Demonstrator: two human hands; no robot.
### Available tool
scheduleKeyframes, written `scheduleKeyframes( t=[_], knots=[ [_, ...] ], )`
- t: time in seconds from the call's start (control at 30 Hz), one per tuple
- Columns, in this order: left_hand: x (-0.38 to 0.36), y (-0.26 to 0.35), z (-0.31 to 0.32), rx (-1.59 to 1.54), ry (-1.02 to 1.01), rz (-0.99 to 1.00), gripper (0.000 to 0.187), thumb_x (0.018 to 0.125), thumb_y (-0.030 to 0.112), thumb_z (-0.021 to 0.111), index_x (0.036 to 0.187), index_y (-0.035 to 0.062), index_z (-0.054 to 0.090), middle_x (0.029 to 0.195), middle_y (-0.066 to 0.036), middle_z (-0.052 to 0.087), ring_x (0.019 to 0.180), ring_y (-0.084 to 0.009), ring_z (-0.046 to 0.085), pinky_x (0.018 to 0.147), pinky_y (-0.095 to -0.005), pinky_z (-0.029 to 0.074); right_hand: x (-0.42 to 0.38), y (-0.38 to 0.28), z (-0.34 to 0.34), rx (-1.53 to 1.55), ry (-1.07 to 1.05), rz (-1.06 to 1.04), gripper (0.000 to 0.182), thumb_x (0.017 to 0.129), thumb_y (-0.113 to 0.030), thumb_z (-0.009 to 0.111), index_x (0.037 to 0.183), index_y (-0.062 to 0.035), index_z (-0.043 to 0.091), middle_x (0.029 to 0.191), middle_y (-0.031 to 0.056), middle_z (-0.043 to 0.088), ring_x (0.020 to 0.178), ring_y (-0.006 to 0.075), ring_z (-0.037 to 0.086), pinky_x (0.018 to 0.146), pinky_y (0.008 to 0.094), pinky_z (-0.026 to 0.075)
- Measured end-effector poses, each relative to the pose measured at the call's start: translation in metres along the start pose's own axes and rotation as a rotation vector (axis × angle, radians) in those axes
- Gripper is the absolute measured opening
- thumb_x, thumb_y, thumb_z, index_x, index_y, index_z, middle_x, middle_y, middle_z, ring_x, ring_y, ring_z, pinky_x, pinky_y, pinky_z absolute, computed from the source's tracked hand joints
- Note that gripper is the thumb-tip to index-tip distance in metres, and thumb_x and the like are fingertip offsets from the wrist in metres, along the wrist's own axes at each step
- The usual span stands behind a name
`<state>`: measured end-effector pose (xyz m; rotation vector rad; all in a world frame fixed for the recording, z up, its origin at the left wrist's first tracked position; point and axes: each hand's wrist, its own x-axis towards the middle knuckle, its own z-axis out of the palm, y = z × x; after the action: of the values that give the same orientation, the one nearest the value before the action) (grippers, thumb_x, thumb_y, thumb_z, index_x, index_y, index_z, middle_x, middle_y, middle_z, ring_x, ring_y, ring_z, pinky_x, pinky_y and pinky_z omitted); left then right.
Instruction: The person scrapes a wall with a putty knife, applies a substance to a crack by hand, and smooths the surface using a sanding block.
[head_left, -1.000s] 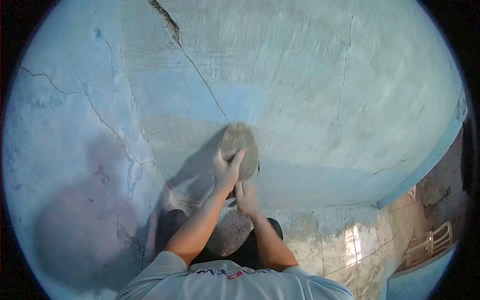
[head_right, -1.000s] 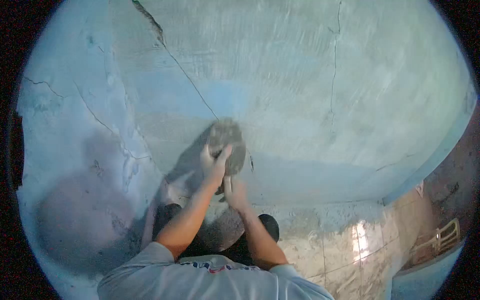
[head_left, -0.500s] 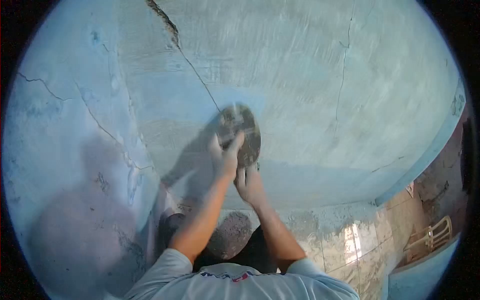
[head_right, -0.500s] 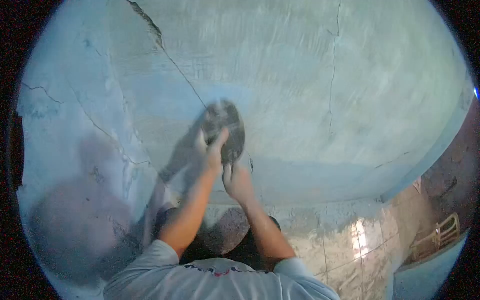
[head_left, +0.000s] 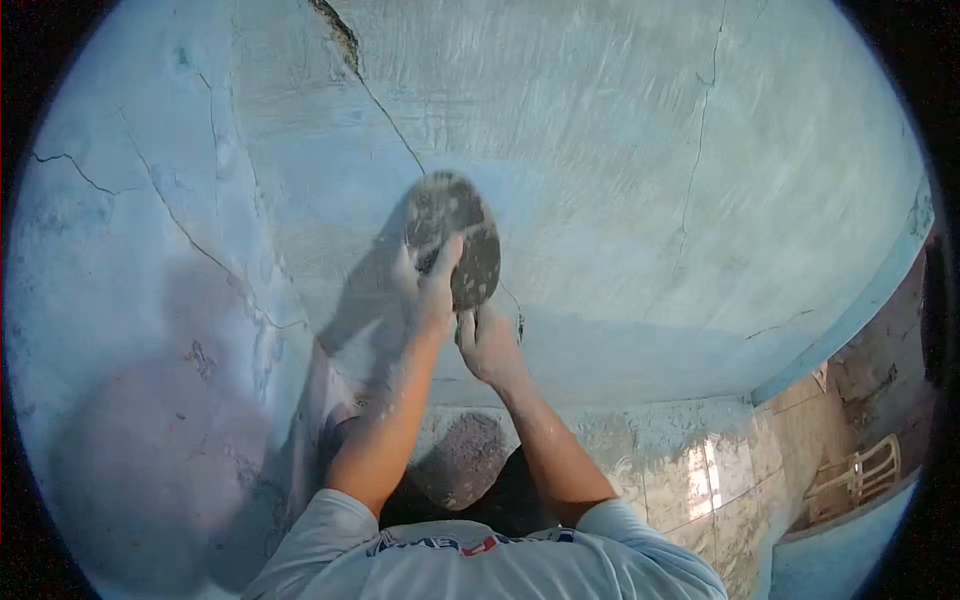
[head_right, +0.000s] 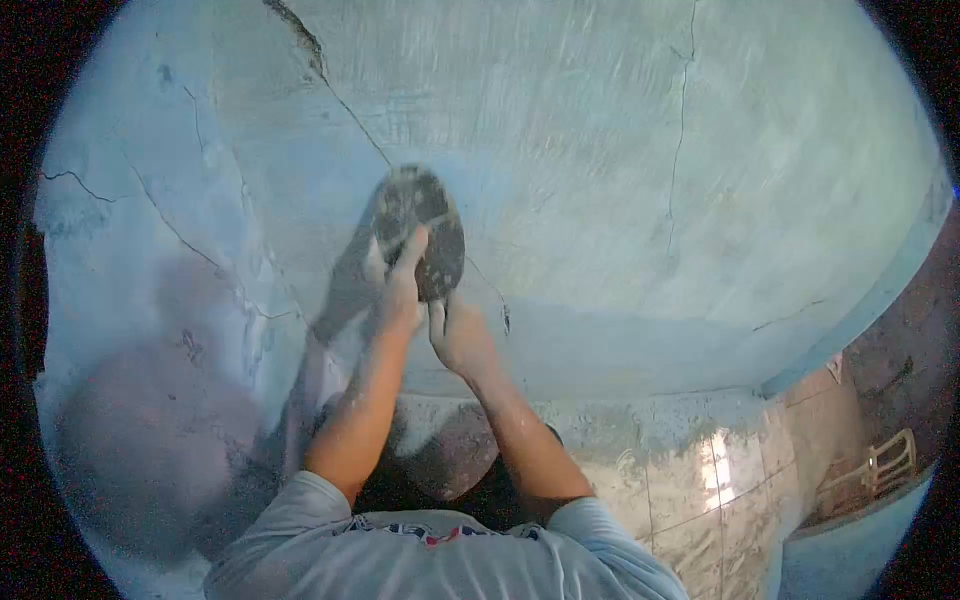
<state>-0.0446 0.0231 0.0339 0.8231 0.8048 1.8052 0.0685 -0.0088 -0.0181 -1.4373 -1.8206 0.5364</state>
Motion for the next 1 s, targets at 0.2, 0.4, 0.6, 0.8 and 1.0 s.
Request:
scheduleKeyframes(
  t=[0.2, 0.4, 0.6, 0.8, 1.0],
  knots=[
    [-0.013, -0.045, -0.014, 0.005, 0.108, 0.095, 0.06, 0.095, 0.024, 0.079, 0.142, -0.005, 0.054, 0.131, -0.016, 0.064, 0.12, -0.0258, 0.063, 0.097, -0.0363, 0.053, -0.029, 0.018, 0.018, 0.077, 0.049, -0.026, 0.039, 0.106, -0.028, 0.049, 0.099, 0.0082, 0.062, 0.085, 0.0367, 0.063, 0.087, 0.0574, 0.062, 0.073, 0.059, 0.048],
    [0.022, 0.027, 0.0, -0.155, 0.022, 0.138, 0.047, 0.095, 0.017, 0.078, 0.133, -0.0034, 0.059, 0.126, -0.012, 0.067, 0.113, -0.0223, 0.066, 0.095, -0.0349, 0.054, 0.025, -0.035, 0.003, 0.038, 0.027, -0.083, 0.033, 0.103, -0.022, 0.052, 0.117, 0.0061, 0.061, 0.095, 0.0366, 0.067, 0.094, 0.0561, 0.065, 0.082, 0.0605, 0.051],
    [-0.016, -0.015, -0.009, 0.099, -0.026, 0.086, 0.064, 0.094, 0.017, 0.078, 0.148, -0.0035, 0.049, 0.132, -0.014, 0.065, 0.123, -0.024, 0.062, 0.101, -0.0347, 0.052, -0.026, 0.017, 0.027, 0.136, 0.17, -0.096, 0.032, 0.104, -0.022, 0.048, 0.106, 0.0062, 0.063, 0.084, 0.0335, 0.066, 0.082, 0.0527, 0.067, 0.072, 0.0556, 0.051],
    [-0.001, 0.003, -0.001, 0.119, -0.006, 0.178, 0.052, 0.095, 0.019, 0.078, 0.136, -0.0047, 0.058, 0.129, -0.014, 0.067, 0.118, -0.0241, 0.065, 0.096, -0.0351, 0.054, 0.004, -0.002, 0.012, 0.114, 0.065, -0.069, 0.031, 0.107, -0.023, 0.048, 0.111, 0.005, 0.061, 0.092, 0.0326, 0.069, 0.091, 0.0535, 0.067, 0.074, 0.0566, 0.051],
    [0.012, 0.04, 0.008, -0.173, -0.101, -0.018, 0.067, 0.092, 0.023, 0.081, 0.146, -0.0002, 0.05, 0.138, -0.017, 0.06, 0.117, -0.0298, 0.064, 0.093, -0.0431, 0.057, 0.01, -0.055, -0.024, 0.032, 0.005, -0.024, 0.032, 0.105, -0.024, 0.052, 0.12, 0.0032, 0.06, 0.1, 0.0374, 0.067, 0.099, 0.0563, 0.064, 0.085, 0.0618, 0.051]
  ],
)
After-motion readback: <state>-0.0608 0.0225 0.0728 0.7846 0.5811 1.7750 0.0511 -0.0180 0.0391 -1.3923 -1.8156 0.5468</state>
